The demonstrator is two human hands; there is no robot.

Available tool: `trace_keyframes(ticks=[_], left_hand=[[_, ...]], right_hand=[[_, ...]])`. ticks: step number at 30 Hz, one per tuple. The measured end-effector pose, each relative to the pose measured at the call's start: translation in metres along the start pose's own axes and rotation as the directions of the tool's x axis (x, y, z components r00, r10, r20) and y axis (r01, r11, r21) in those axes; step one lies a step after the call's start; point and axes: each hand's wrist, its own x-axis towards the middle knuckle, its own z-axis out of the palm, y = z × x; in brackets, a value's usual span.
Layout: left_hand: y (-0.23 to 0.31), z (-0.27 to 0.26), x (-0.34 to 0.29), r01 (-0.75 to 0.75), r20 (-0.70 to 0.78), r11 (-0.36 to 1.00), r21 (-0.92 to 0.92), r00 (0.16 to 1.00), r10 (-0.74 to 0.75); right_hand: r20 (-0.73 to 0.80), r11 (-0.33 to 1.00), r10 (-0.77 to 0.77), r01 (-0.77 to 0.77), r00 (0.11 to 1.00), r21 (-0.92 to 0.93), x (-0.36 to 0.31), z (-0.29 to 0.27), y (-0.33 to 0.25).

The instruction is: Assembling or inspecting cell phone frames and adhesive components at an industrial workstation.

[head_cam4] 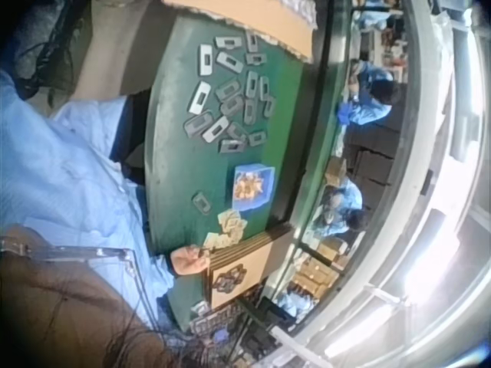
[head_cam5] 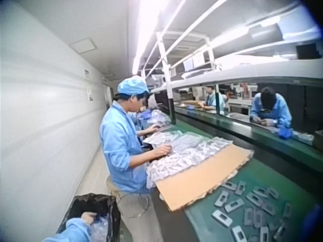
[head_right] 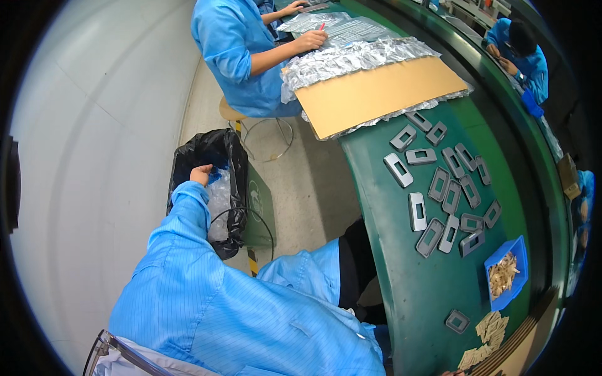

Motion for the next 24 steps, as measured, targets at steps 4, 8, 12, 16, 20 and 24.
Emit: trace_keyframes(ticks=[4, 8, 12, 16, 20, 24], left_hand=[[0.006, -0.013, -0.003, 0.091, 0.085, 0.987, -0.134, 0.993, -0.08], [0.039, -0.02, -0.035, 0.034, 0.075, 0.962, 0.271, 0.996, -0.057], [0.045, -0.012, -0.03, 0.16, 0.073, 0.876, 0.455, 0.974, -0.216], [-0.048, -0.006, 0.004, -0.297, 0.01, 0.788, 0.54, 0.938, 0.346], [0.041, 0.006, -0.033, 0.161, -0.021, 0.966, 0.203, 0.987, -0.16], [-0.046, -0.011, 0.003, -0.446, 0.148, 0.594, 0.669, 0.863, 0.482]], right_hand=[[-0.025, 0.954, 0.241, -0.232, 0.97, 0.188, -0.001, 0.006, -0.01], [-0.038, 0.984, 0.128, -0.122, 0.991, 0.127, -0.01, 0.008, -0.002], [-0.02, 0.951, 0.277, -0.271, 0.961, 0.148, -0.001, 0.006, -0.016], [0.023, 0.973, 0.174, -0.176, 0.984, 0.15, -0.015, 0.014, -0.003], [-0.013, 0.988, 0.13, -0.128, 0.991, 0.084, -0.015, 0.002, 0.002], [-0.035, 0.91, 0.307, -0.282, 0.951, 0.302, -0.01, 0.014, -0.005]])
